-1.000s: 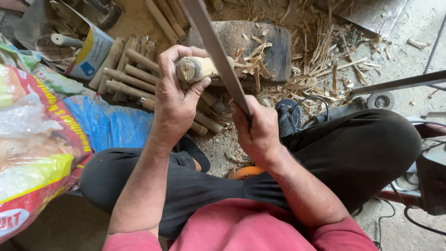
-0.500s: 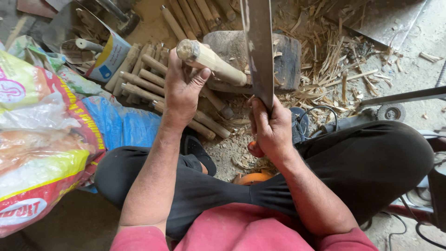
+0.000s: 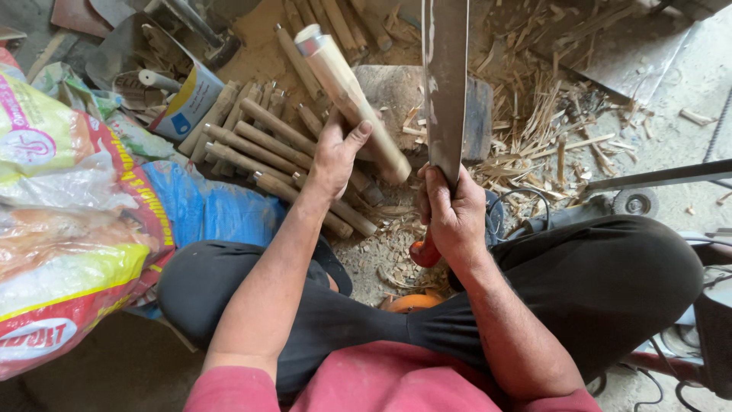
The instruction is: The person uses a knife to shave and shape a cylindrical wooden dowel, rotating it to remove thin shavings and smooth the surface. The person works while seated on the floor in a workshop area.
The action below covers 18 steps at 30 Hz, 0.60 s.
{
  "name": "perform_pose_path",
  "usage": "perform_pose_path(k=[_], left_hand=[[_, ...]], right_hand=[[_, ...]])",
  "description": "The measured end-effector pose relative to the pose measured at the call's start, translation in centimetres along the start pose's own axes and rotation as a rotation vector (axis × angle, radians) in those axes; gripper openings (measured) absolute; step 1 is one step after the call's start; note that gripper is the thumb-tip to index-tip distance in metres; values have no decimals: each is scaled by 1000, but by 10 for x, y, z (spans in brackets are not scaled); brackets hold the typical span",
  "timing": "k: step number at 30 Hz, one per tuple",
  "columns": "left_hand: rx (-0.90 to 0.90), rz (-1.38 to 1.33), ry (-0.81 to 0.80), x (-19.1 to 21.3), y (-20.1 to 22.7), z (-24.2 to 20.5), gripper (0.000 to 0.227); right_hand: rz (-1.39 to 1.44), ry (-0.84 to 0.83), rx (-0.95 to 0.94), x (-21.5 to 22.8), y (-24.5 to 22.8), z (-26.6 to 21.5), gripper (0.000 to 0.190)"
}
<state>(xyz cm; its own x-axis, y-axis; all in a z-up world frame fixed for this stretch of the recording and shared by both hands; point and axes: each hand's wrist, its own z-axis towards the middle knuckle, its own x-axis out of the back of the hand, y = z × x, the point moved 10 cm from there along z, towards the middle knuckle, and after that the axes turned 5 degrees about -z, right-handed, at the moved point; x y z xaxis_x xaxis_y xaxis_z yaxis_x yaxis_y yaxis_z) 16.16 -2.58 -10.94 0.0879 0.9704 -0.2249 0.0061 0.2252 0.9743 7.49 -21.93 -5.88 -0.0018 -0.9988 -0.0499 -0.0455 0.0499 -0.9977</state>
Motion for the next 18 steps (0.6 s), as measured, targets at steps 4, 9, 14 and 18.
perform_pose_path(k=[4,9,14,18], left_hand=[[142,-243,-92,-16,-1,-19,56],[227,-445,-172,-33,22,-36,58],[263,-444,-193,-42,33,-43,60],[296,-470,-208,-45,35,-48,62]], right_hand=[[43,20,-29,14,9,2,18],[29,36,-59,23,28,11,19],[13,8,-134,14,72,23,23],[-227,-59,-414,0,144,20,21]])
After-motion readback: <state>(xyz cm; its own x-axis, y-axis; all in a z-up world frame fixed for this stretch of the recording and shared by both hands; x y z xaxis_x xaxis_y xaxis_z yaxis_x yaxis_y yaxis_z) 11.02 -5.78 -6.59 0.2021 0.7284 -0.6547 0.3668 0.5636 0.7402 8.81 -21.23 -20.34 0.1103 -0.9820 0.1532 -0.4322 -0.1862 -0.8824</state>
